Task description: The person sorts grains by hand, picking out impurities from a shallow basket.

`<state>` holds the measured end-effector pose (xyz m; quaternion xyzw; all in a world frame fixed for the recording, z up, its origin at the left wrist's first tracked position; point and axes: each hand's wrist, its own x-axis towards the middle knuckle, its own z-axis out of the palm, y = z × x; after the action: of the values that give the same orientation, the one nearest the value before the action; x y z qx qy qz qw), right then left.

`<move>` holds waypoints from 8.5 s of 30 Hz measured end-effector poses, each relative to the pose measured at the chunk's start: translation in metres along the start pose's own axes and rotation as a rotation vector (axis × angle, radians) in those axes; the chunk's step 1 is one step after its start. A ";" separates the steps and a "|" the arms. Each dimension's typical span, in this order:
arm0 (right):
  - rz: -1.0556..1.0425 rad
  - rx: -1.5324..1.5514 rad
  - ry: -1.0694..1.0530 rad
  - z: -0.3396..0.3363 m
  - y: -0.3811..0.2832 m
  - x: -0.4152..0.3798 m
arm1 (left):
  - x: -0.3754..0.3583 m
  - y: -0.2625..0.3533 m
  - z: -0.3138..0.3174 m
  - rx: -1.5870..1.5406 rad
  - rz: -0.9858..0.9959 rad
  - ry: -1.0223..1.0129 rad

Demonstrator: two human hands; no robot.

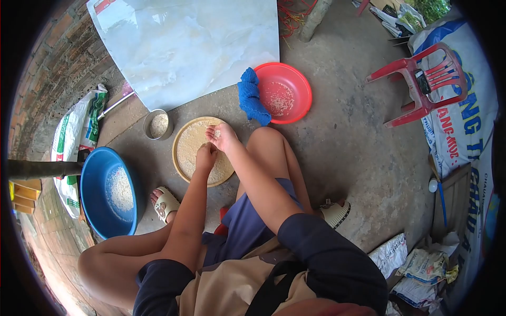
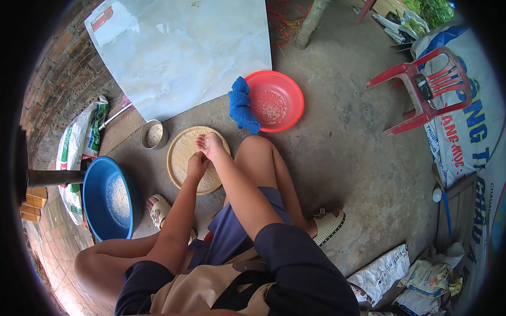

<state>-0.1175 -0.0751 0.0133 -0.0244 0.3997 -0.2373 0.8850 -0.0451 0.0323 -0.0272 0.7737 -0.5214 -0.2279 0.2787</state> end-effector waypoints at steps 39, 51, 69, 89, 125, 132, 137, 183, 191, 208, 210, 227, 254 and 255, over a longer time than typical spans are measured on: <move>0.035 -0.150 -0.216 0.014 0.004 -0.008 | 0.049 0.106 -0.123 -0.429 -0.040 -0.241; 0.096 -0.053 -0.131 0.021 -0.001 -0.019 | 0.050 0.103 -0.120 -0.411 -0.018 -0.157; 0.016 -0.012 -0.192 0.013 0.000 -0.009 | 0.057 0.076 -0.098 -0.212 -0.029 0.034; -0.045 -0.038 -0.117 0.008 0.002 -0.003 | 0.002 -0.002 -0.004 0.274 -0.199 0.318; -0.071 -0.167 -0.051 0.011 0.003 -0.010 | 0.054 0.024 -0.111 -0.657 -0.237 -0.068; 0.039 -0.131 -0.106 0.019 0.002 -0.012 | 0.059 0.084 -0.139 -0.602 -0.038 -0.120; -0.073 -0.090 -0.157 0.026 0.002 -0.027 | 0.054 0.108 -0.139 -0.328 -0.025 -0.237; -0.030 -0.066 0.043 0.001 0.005 0.003 | 0.034 0.004 -0.070 -1.419 -0.286 0.053; -0.036 -0.085 0.046 0.005 0.005 -0.001 | 0.032 0.034 -0.094 -2.351 -0.014 -0.372; 0.017 -0.122 -0.014 0.010 0.005 -0.004 | 0.045 0.074 -0.128 -2.368 0.190 -0.216; 0.016 -0.127 -0.017 0.011 0.005 -0.006 | 0.048 0.070 -0.121 -2.313 0.154 -0.165; 0.001 -0.130 -0.047 0.008 0.006 0.000 | 0.040 0.066 -0.088 -2.563 0.105 -0.099; -0.140 -0.195 -0.276 0.007 0.002 -0.001 | 0.050 0.096 -0.066 -2.716 -0.112 -0.331; -0.175 -0.207 -0.320 0.001 0.003 0.002 | 0.051 0.091 -0.066 -2.720 -0.117 -0.329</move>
<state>-0.1143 -0.0735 0.0117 -0.1872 0.2727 -0.2643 0.9059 -0.0467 -0.0299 0.0799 -0.1226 0.1178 -0.6548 0.7365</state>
